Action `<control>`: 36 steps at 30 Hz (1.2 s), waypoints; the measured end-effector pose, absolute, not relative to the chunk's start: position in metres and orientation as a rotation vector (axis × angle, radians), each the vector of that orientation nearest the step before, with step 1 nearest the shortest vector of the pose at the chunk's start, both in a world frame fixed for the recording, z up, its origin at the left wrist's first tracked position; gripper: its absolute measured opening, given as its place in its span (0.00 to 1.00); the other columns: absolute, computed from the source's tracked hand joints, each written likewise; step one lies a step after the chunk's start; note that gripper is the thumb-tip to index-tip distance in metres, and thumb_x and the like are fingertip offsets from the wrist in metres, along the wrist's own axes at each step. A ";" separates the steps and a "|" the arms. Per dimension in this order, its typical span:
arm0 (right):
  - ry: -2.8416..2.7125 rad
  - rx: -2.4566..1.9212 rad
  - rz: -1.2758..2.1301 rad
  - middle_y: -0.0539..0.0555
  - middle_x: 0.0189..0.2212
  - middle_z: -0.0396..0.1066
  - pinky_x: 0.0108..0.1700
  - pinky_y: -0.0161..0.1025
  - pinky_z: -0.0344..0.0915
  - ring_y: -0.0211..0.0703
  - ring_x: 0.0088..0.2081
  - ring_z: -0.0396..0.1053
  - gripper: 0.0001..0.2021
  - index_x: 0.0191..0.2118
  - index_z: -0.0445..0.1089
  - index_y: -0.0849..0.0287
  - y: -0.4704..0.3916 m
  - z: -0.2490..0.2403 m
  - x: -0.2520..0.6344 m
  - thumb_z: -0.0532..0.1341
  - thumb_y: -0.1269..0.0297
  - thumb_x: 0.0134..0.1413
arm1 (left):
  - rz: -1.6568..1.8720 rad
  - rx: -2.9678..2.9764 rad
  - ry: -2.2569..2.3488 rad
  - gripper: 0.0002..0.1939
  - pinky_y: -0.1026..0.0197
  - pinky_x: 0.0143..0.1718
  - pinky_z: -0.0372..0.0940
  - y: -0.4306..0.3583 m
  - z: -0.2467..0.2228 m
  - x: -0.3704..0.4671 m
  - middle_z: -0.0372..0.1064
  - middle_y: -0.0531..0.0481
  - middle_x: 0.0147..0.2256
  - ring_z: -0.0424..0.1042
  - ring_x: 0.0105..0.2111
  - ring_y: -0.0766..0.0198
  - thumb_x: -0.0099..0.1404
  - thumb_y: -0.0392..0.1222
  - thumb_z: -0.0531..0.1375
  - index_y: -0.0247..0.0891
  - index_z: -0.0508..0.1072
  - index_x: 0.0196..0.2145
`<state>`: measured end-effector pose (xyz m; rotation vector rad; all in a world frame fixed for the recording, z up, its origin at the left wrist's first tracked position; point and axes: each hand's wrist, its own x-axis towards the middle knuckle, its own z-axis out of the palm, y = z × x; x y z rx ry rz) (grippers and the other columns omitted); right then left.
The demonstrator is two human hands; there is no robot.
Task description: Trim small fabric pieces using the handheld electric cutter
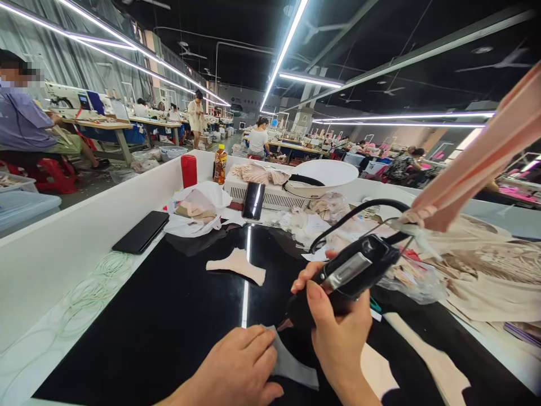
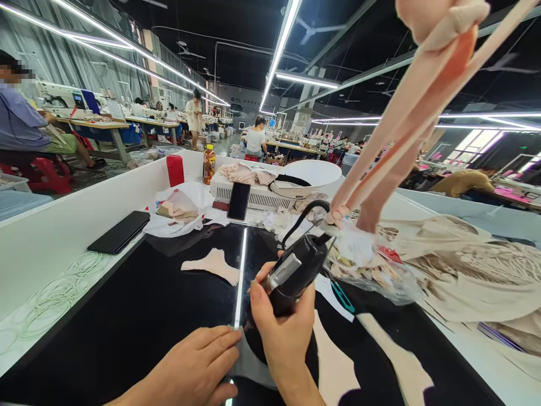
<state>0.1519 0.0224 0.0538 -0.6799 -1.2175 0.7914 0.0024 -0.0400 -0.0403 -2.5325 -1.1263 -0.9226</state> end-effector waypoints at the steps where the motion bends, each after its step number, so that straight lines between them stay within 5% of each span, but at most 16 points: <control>1: -1.214 -0.661 0.803 0.46 0.33 0.73 0.31 0.35 0.71 0.37 0.28 0.72 0.20 0.53 0.65 0.50 0.022 0.052 0.148 0.69 0.66 0.58 | -0.925 -2.524 -1.121 0.17 0.60 0.45 0.71 -0.040 -0.041 0.003 0.79 0.47 0.49 0.77 0.48 0.58 0.75 0.55 0.59 0.36 0.73 0.41; 36: -1.155 -0.647 0.849 0.45 0.33 0.74 0.32 0.34 0.71 0.35 0.28 0.71 0.17 0.51 0.67 0.48 0.027 0.048 0.140 0.67 0.69 0.59 | -0.885 -2.409 -1.058 0.21 0.62 0.41 0.70 -0.039 -0.030 0.005 0.80 0.50 0.46 0.78 0.46 0.64 0.80 0.53 0.50 0.35 0.74 0.41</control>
